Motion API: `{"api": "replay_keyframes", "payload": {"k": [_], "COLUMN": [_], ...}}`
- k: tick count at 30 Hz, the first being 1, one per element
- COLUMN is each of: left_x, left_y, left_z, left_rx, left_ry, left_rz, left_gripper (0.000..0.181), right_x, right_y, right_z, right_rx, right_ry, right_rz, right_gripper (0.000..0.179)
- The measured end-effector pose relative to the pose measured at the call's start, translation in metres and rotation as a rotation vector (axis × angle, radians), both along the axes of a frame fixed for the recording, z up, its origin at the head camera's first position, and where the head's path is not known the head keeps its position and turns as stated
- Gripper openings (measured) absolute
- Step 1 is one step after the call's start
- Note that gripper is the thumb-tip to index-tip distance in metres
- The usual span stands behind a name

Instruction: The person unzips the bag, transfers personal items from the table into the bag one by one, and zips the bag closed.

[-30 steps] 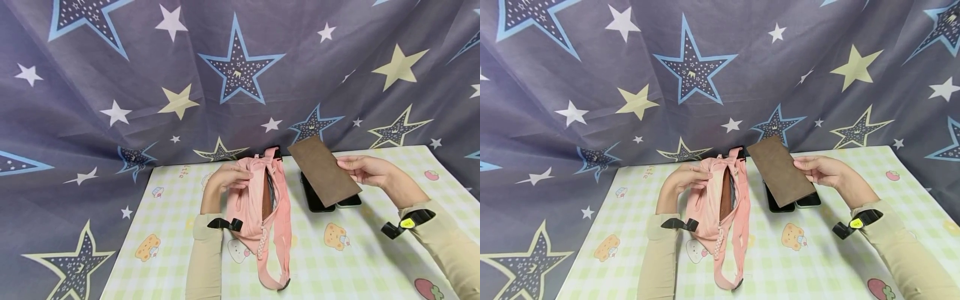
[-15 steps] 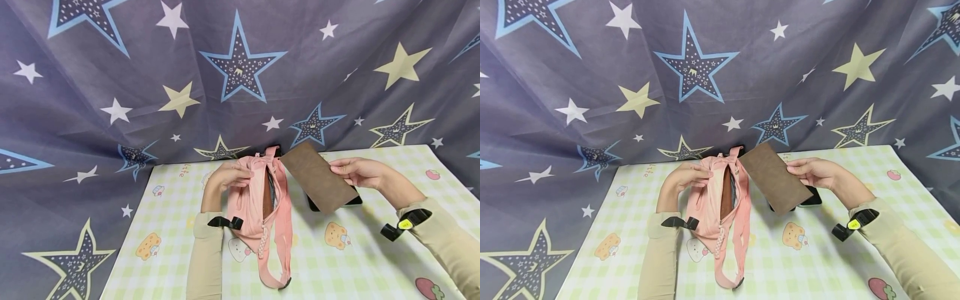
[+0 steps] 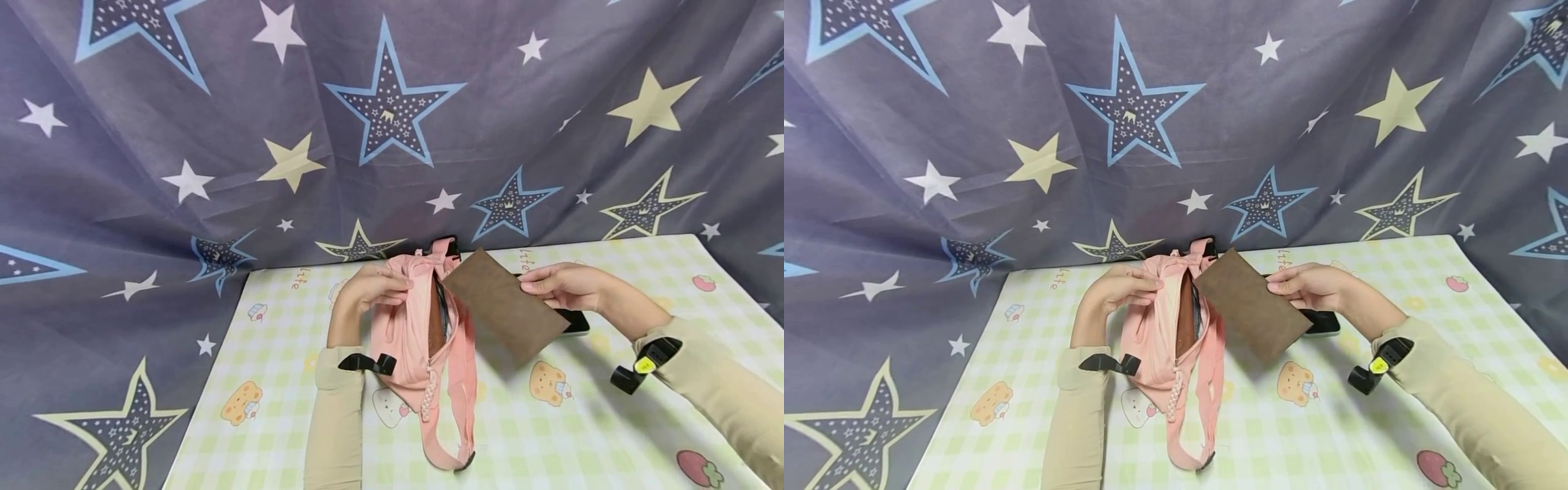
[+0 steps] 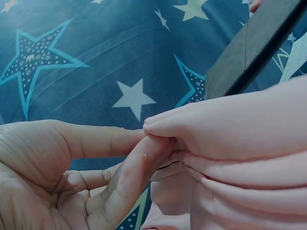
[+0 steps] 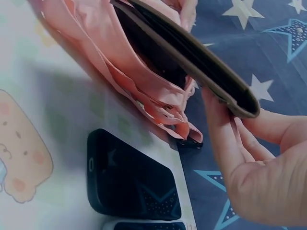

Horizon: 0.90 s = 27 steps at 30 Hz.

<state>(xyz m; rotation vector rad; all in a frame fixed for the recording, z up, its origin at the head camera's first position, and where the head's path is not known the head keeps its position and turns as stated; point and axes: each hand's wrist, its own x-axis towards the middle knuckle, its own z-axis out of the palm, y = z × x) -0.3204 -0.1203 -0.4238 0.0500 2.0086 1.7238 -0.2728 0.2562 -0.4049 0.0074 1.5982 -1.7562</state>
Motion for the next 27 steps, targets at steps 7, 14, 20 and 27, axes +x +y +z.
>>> {"api": "replay_keyframes", "payload": {"k": [7, 14, 20, 27], "left_x": [0.000, 0.000, 0.000, 0.000], "left_y": [-0.003, -0.001, -0.001, 0.001], "left_z": [0.001, 0.001, 0.001, 0.001], "left_rx": [-0.012, -0.006, 0.003, 0.013], "left_ry": [0.000, 0.004, -0.001, -0.001], "left_rz": [-0.003, -0.004, 0.001, 0.002], "left_gripper": [0.015, 0.016, 0.014, 0.006], "right_x": [0.000, 0.002, 0.002, 0.003], "right_y": [-0.014, -0.017, -0.024, -0.033], "right_z": [-0.003, -0.006, -0.011, -0.014], "right_rx": [-0.023, -0.025, -0.017, -0.018], "right_ry": [0.013, 0.010, -0.001, -0.002], "right_rz": [0.038, 0.028, 0.013, 0.036], "right_gripper": [0.029, 0.030, 0.030, 0.030]}}
